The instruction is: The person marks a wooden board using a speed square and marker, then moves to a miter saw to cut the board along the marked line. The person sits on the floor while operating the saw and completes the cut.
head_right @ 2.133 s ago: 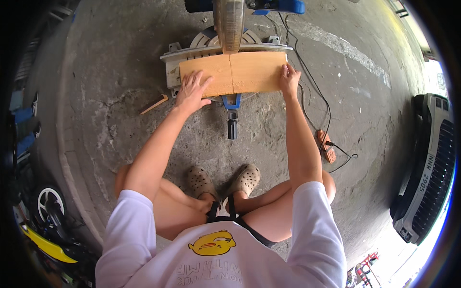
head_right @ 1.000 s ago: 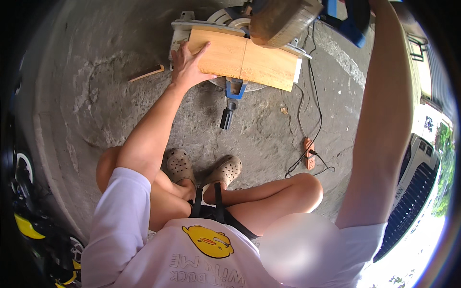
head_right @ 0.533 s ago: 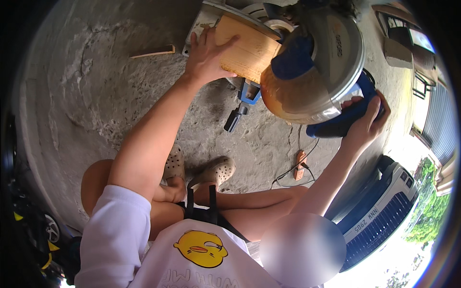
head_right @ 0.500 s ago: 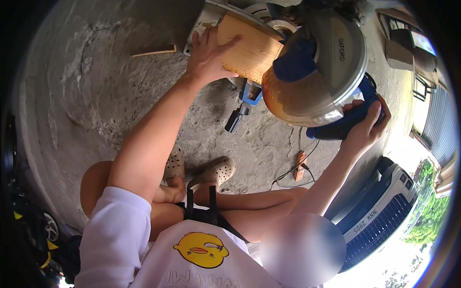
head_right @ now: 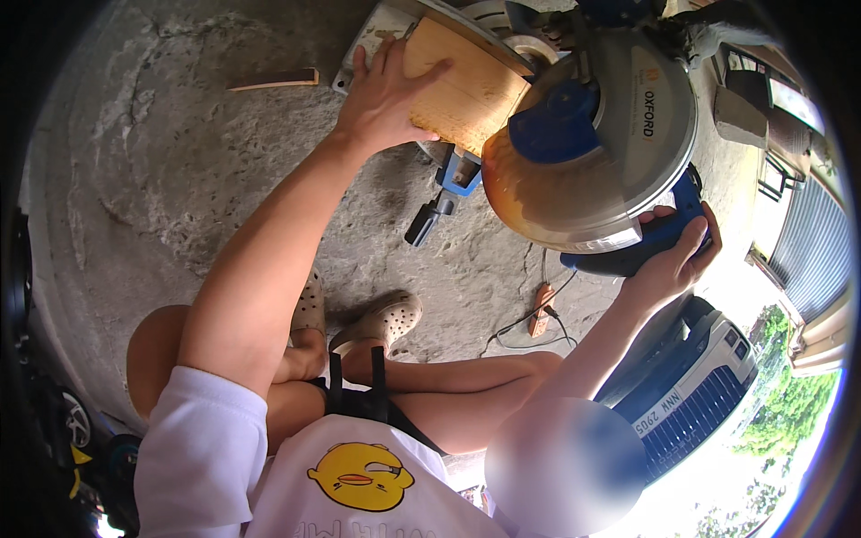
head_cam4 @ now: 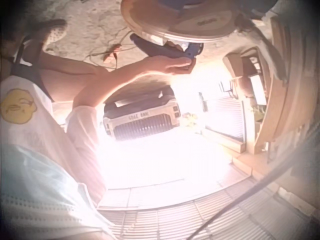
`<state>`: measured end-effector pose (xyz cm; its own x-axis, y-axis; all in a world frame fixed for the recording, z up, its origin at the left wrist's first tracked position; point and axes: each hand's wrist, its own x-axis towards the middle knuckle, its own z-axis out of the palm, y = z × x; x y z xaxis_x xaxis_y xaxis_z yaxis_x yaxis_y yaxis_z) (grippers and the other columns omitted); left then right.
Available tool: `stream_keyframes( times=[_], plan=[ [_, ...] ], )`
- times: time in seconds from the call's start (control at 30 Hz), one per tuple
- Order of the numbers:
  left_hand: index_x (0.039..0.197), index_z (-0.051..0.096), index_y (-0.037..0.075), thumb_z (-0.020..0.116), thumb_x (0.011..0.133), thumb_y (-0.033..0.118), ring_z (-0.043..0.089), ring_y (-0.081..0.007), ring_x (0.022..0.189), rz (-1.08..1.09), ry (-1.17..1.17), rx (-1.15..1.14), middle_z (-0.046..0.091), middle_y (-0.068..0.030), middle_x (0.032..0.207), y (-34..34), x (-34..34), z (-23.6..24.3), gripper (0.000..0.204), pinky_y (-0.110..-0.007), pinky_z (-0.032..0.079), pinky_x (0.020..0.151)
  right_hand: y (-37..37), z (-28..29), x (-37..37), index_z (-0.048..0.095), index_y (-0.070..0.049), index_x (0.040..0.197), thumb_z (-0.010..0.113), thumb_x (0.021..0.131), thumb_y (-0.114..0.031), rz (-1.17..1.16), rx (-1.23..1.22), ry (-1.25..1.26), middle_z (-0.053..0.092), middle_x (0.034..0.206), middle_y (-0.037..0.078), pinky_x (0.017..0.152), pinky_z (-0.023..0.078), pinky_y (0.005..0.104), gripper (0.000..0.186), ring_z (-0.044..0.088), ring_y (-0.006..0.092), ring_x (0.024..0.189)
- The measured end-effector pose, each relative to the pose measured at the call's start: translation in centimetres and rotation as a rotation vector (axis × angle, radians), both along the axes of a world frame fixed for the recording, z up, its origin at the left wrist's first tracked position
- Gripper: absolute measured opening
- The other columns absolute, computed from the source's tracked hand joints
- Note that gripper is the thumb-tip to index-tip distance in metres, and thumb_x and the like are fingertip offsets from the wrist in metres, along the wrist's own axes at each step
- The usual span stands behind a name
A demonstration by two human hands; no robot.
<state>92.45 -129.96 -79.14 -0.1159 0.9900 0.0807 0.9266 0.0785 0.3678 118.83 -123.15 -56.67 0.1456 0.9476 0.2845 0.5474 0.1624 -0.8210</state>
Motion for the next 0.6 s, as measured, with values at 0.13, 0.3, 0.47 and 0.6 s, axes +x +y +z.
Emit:
stream_keyframes(
  times=[0.13, 0.3, 0.47, 0.6],
  plan=[
    [0.147, 0.036, 0.038, 0.087, 0.054, 0.057, 0.03, -0.0419, 0.137, -0.003, 0.004, 0.002, 0.033, -0.0236, 0.138, 0.11, 0.3, -0.38, 0.107, -0.068, 0.028, 0.106, -0.73, -0.51, -0.41, 0.05, -0.009, 0.121, 0.052, 0.101, -0.031, -0.024, 0.014, 0.017, 0.063, 0.079, 0.013, 0.06, 0.052, 0.0287, 0.029, 0.06, 0.0184, 0.067],
    [0.145, 0.038, 0.039, 0.087, 0.053, 0.059, 0.031, -0.0415, 0.136, -0.01, 0.008, 0.006, 0.034, -0.0243, 0.138, 0.04, 0.25, -0.49, 0.107, -0.068, 0.029, 0.106, -0.85, -0.74, -0.19, 0.05, -0.009, 0.121, 0.052, 0.101, -0.032, -0.005, 0.027, -0.006, 0.063, 0.08, 0.013, 0.063, 0.051, 0.028, 0.03, 0.059, 0.0174, 0.068],
    [0.145, 0.039, 0.039, 0.086, 0.053, 0.06, 0.032, -0.0422, 0.136, -0.011, 0.016, 0.009, 0.034, -0.0248, 0.14, -0.35, -0.17, -0.56, 0.106, -0.068, 0.028, 0.106, -0.88, -0.91, -0.28, 0.05, -0.008, 0.121, 0.052, 0.101, -0.032, -0.003, 0.043, -0.039, 0.063, 0.079, 0.014, 0.064, 0.051, 0.0283, 0.031, 0.059, 0.0174, 0.069],
    [0.145, 0.038, 0.039, 0.085, 0.054, 0.06, 0.031, -0.043, 0.137, -0.017, 0.01, 0.001, 0.034, -0.0249, 0.14, 0.02, 0.13, -0.31, 0.104, -0.069, 0.027, 0.106, -0.89, -1.01, 0.47, 0.05, -0.007, 0.122, 0.052, 0.101, -0.031, -0.012, 0.049, 0.007, 0.063, 0.079, 0.014, 0.063, 0.05, 0.0287, 0.032, 0.059, 0.0182, 0.068]
  ],
)
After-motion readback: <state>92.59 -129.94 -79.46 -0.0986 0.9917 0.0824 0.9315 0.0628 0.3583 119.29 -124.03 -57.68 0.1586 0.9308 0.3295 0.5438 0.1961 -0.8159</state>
